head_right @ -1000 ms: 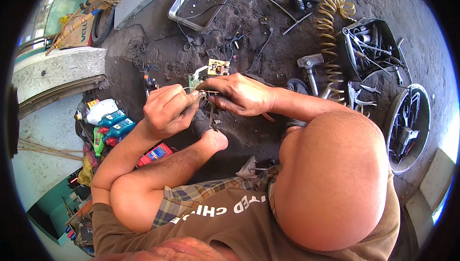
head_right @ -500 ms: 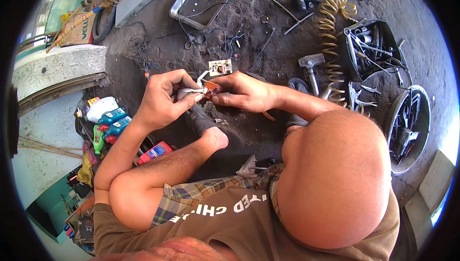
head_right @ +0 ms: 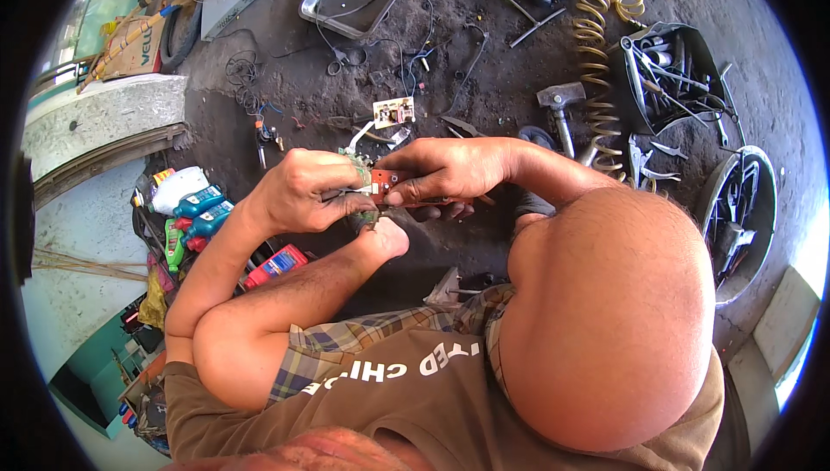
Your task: The person sits on the floor and works on a small green circuit board. They use pliers to strip wires and remove components, then flip the board to inspect the red solder side. The person continues to manipulate the board and wires with their hands and pliers throughout the clip.
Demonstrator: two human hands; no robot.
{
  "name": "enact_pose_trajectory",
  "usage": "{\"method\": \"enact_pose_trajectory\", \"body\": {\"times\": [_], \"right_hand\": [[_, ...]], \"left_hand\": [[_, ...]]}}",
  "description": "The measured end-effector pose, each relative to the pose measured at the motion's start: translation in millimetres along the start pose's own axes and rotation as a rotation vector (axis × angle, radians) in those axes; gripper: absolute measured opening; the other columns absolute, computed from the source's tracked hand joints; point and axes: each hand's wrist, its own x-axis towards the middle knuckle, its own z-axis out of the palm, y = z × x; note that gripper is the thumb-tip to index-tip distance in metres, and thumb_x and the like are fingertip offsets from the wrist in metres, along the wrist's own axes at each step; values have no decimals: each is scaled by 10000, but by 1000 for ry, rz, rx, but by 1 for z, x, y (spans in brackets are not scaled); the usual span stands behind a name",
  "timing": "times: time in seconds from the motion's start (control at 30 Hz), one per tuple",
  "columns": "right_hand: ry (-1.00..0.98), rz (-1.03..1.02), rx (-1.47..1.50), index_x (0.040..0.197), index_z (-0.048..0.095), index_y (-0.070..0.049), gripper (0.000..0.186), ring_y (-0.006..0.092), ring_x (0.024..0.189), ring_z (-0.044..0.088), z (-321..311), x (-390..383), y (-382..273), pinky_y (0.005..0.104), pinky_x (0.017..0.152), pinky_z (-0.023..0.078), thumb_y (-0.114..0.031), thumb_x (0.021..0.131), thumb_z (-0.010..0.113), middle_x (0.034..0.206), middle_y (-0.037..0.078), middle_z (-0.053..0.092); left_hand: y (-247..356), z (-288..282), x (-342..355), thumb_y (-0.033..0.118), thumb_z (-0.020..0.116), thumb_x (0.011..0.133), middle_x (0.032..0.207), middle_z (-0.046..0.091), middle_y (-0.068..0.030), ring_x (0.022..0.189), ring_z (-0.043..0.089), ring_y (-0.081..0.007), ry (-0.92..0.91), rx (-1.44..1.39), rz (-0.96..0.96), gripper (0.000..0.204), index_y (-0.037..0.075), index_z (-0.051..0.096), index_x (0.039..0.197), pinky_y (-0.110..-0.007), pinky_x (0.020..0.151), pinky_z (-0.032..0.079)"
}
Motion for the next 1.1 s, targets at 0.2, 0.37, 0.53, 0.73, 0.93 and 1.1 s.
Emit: {"method": "enact_pose_trajectory", "body": {"times": [0.2, 0.37, 0.53, 0.73, 0.93, 1.1], "right_hand": [[-101, 37, 28, 1290, 565, -66, 251, 55, 605, 489, -3, -2, -4, 249, 478, 397, -250, 1126, 607, 778, -41, 521], [-73, 44, 140, 1378, 541, -61, 358, 54, 562, 419, 4, -9, 2, 240, 448, 348, -307, 1127, 606, 760, -47, 472], [-99, 54, 127, 1399, 528, -64, 360, 53, 558, 414, 3, -11, 6, 234, 450, 348, -293, 1130, 601, 756, -49, 470], [-179, 107, 35, 1411, 526, -76, 357, 48, 575, 432, -1, -6, 2, 230, 457, 356, -287, 1131, 596, 752, -54, 469], [-103, 65, 112, 1432, 524, -95, 372, 45, 579, 437, 9, -12, 5, 233, 462, 357, -296, 1128, 600, 745, -57, 473], [-253, 114, -2, 1391, 553, -100, 330, 50, 588, 450, 4, -7, 12, 235, 466, 363, -295, 1129, 599, 737, -54, 484]], "left_hand": [[-3, 5, -3, 141, 879, 859, 712, 628, -102, 622, 645, -308, -27, -49, 73, 180, 42, 729, 879, -407, 552, 495], [1, 8, -5, 153, 876, 867, 690, 605, -89, 597, 624, -290, 10, -61, 59, 194, 42, 719, 850, -401, 531, 474], [5, 11, -2, 145, 861, 883, 695, 604, -98, 609, 623, -304, -18, -100, 67, 188, 42, 709, 848, -414, 549, 481], [0, 10, -2, 139, 856, 891, 702, 612, -87, 602, 625, -292, -68, -192, 103, 156, 38, 738, 878, -406, 539, 475], [6, 10, -7, 154, 801, 960, 724, 607, -114, 659, 632, -336, -55, -180, 48, 192, 40, 692, 851, -449, 598, 496], [12, 8, 4, 169, 787, 976, 727, 607, -114, 667, 631, -330, -206, -319, 87, 198, 44, 697, 852, -441, 600, 492]]}}
